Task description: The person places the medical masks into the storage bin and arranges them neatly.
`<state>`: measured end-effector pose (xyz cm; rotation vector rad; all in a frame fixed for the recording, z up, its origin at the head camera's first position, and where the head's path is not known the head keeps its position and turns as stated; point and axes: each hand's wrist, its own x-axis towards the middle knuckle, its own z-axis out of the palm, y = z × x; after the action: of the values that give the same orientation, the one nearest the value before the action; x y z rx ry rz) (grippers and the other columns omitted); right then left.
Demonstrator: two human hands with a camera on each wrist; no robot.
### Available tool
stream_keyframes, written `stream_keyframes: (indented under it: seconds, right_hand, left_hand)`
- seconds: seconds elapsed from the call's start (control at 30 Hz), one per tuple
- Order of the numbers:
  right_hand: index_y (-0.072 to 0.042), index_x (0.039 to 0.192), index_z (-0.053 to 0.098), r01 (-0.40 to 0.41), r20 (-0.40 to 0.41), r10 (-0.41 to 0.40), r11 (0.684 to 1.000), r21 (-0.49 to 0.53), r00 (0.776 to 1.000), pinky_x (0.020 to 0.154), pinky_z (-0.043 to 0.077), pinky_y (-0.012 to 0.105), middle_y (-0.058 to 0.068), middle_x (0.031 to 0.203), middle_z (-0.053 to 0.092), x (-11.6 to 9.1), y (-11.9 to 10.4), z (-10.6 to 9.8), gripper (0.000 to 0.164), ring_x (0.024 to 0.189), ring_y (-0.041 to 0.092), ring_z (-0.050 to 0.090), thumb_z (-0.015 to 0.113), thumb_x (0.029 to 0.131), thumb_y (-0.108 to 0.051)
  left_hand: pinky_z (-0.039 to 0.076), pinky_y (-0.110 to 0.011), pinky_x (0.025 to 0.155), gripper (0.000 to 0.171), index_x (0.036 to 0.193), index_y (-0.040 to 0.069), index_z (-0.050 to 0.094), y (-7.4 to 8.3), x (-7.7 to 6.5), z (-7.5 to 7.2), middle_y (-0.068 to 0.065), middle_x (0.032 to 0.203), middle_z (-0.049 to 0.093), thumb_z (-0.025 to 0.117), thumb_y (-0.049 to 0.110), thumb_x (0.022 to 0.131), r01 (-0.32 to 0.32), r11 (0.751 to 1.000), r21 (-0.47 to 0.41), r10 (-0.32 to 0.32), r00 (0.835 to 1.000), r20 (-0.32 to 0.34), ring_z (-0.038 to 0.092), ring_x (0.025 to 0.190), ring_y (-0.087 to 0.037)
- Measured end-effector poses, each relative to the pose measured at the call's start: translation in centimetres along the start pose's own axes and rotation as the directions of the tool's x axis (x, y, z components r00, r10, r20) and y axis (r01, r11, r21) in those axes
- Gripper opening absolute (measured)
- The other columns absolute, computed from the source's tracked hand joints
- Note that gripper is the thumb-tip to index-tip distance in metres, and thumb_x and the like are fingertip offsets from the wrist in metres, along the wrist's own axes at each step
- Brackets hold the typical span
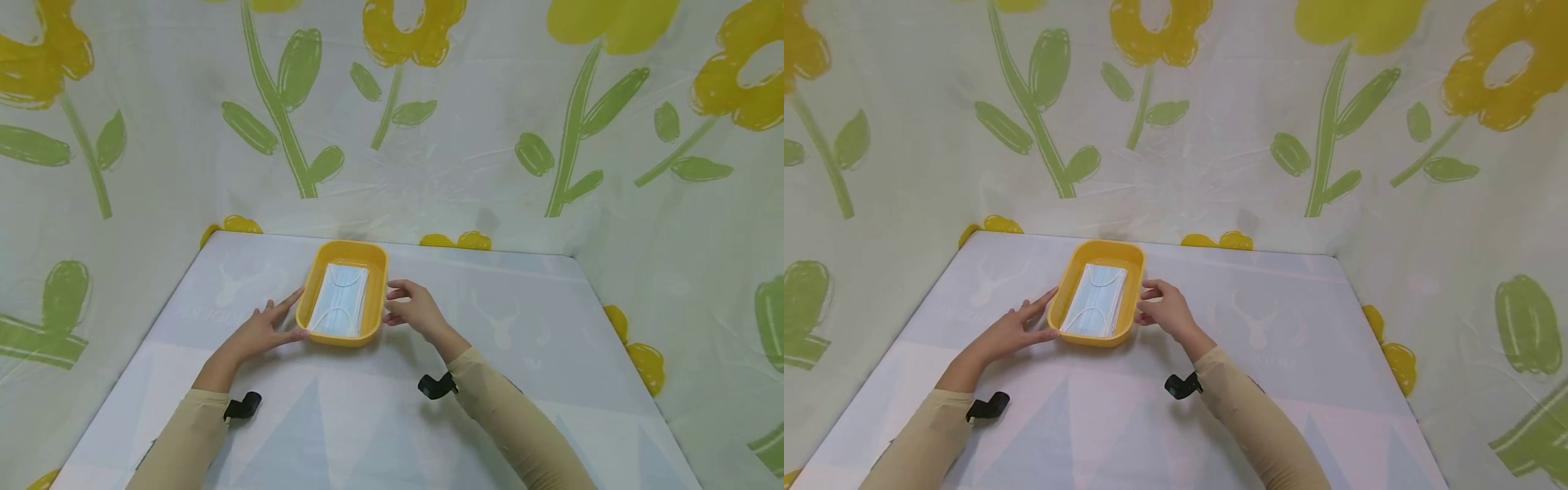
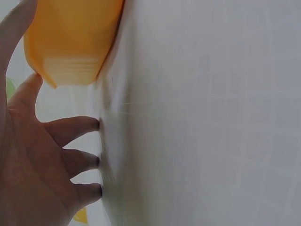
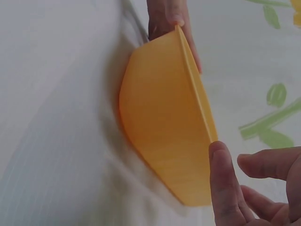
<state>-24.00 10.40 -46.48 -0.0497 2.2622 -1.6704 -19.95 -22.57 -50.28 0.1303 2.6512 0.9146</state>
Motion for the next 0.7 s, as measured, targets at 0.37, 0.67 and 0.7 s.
stream_keyframes:
  seconds: [0.37, 0.67, 0.7]
  right_hand:
    - [0.001, 0.145, 0.051, -0.027, -0.056, 0.026, 0.999, -0.018, 0.998, 0.072, 0.063, 0.033, 0.024, 0.127, 0.059, 0.3, 2.2, -2.4, 0.051, 0.077, 0.026, 0.075, 0.065, 0.096, 0.000]
    - [-0.004, 0.143, 0.055, -0.029, -0.183, -0.020, 0.965, -0.262, 0.983, 0.077, 0.061, 0.029, 0.015, 0.125, 0.064, 0.7, 4.1, -5.9, 0.047, 0.085, 0.019, 0.072, 0.066, 0.098, -0.013]
    - [-0.005, 0.143, 0.055, -0.034, -0.191, -0.023, 0.957, -0.288, 0.981, 0.078, 0.061, 0.030, 0.014, 0.126, 0.064, 0.7, 4.3, -6.4, 0.046, 0.088, 0.020, 0.071, 0.065, 0.100, -0.017]
  left_hand:
    - [0.017, -0.089, 0.098, 0.102, 0.163, 0.044, 0.012, 0.2, -0.1, -0.2, -0.029, 0.166, 0.009, 0.067, 0.075, 0.082, -0.031, 0.999, 0.019, 0.032, 0.999, -0.028, 0.003, 0.139, -0.073]
    - [0.021, -0.089, 0.097, 0.105, 0.163, 0.040, 0.017, -0.1, -0.2, -0.6, -0.032, 0.164, 0.011, 0.069, 0.075, 0.079, -0.050, 0.997, 0.053, 0.052, 0.997, -0.055, 0.006, 0.139, -0.073]
    - [0.021, -0.089, 0.097, 0.105, 0.163, 0.039, 0.017, -0.2, -0.2, -0.7, -0.032, 0.165, 0.012, 0.069, 0.076, 0.079, -0.050, 0.997, 0.057, 0.053, 0.997, -0.056, 0.005, 0.139, -0.072]
